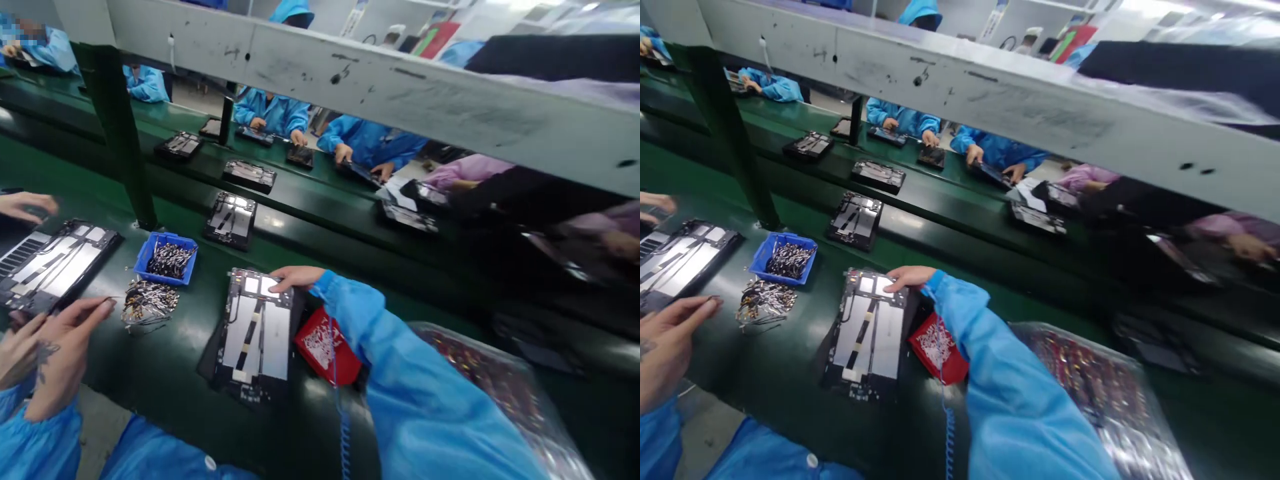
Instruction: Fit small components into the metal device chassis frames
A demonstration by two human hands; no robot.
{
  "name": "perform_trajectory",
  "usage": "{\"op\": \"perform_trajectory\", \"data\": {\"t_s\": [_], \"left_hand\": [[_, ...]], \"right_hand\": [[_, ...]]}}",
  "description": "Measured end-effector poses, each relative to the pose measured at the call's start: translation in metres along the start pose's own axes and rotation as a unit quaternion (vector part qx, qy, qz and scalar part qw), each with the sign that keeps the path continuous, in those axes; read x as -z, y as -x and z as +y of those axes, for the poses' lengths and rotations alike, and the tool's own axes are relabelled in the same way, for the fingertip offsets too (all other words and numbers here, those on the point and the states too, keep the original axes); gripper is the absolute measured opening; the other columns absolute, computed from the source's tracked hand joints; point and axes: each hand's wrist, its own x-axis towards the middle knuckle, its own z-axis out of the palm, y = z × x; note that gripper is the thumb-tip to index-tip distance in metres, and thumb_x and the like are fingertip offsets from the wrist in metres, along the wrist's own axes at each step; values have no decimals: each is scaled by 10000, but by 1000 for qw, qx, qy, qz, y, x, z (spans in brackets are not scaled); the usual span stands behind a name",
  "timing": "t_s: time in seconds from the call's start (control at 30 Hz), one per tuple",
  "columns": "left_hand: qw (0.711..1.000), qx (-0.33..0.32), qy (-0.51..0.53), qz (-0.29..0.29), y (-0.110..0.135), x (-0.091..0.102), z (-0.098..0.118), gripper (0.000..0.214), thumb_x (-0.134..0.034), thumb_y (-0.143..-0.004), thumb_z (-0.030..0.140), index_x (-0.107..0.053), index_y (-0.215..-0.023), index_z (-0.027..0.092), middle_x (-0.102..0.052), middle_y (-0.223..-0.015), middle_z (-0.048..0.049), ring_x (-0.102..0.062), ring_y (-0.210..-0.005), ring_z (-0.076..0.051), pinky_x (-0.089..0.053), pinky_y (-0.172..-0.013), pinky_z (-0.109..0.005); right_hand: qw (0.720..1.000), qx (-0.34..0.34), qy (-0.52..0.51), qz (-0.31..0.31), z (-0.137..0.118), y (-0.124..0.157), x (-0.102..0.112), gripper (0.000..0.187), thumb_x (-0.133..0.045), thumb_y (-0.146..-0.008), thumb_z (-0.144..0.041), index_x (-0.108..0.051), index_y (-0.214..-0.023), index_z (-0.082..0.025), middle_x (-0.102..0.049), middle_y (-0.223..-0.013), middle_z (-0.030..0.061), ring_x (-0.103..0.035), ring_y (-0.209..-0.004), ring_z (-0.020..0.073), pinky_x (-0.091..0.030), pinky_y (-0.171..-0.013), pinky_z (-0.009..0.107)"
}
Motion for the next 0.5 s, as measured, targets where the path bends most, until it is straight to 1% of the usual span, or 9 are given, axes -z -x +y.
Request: {"op": "perform_trajectory", "data": {"t_s": [0.07, 0.1, 0.17, 0.2, 0.27, 0.33, 0.4, 0.47, 0.5], "left_hand": [[988, 82, 112, -67, 13, -13, 0, 361, -824, -544, 391, -714, -832, 201, -747, -786, 17, -663, -780, -161, -521, -732, -209], [981, 107, 134, -92, 20, -21, -1, 360, -842, -514, 370, -714, -804, 197, -746, -768, 18, -663, -765, -157, -521, -735, -206], [968, 143, 148, -146, 33, -38, -1, 348, -859, -475, 349, -715, -749, 191, -747, -732, 9, -669, -734, -164, -528, -722, -218], [960, 158, 150, -177, 39, -47, 0, 338, -862, -462, 346, -715, -724, 191, -749, -723, 2, -675, -727, -173, -533, -715, -228], [943, 182, 148, -237, 49, -63, 3, 327, -864, -448, 346, -716, -695, 192, -756, -719, -16, -687, -728, -189, -541, -706, -244], [925, 199, 137, -294, 57, -78, 8, 332, -861, -444, 357, -722, -695, 190, -762, -724, -38, -694, -723, -199, -545, -694, -251], [909, 207, 122, -341, 64, -91, 12, 339, -857, -443, 370, -727, -700, 189, -766, -729, -55, -696, -710, -205, -548, -682, -254], [899, 214, 111, -365, 68, -101, 13, 344, -858, -424, 373, -726, -688, 197, -766, -720, -58, -699, -701, -213, -551, -675, -259], [897, 217, 107, -370, 70, -106, 14, 344, -860, -412, 377, -722, -675, 204, -765, -708, -55, -699, -696, -218, -554, -671, -263]], "right_hand": [[999, -12, 18, 32, 1, -13, -3, 367, -827, -521, -342, -711, -799, -133, -711, -710, 43, -657, -649, 197, -541, -661, 316], [998, -16, 23, 49, 1, -18, -4, 330, -835, -507, -313, -713, -757, -135, -703, -676, 33, -653, -640, 198, -537, -663, 318], [995, -14, 36, 94, 0, -24, -6, 276, -850, -477, -241, -716, -694, -135, -697, -658, 27, -656, -682, 214, -529, -718, 335], [992, -7, 40, 121, 0, -25, -8, 266, -855, -467, -206, -719, -683, -134, -705, -687, 32, -660, -741, 228, -519, -771, 344], [982, 15, 41, 185, -1, -17, -10, 282, -856, -475, -163, -733, -727, -133, -724, -823, 50, -647, -906, 256, -474, -894, 355], [964, 41, 37, 259, 2, 9, -14, 327, -836, -544, -170, -739, -855, -138, -705, -1018, 65, -591, -1065, 263, -410, -990, 353], [942, 66, 30, 329, 12, 54, -24, 359, -778, -662, -226, -710, -1009, -162, -648, -1168, 62, -544, -1144, 236, -378, -1026, 342], [915, 100, 14, 391, 34, 111, -45, 331, -686, -777, -315, -674, -1089, -203, -628, -1192, 40, -558, -1112, 192, -410, -992, 321], [894, 142, -6, 425, 51, 139, -60, 302, -649, -810, -367, -682, -1058, -197, -655, -1122, 48, -595, -1029, 190, -453, -931, 326]]}}
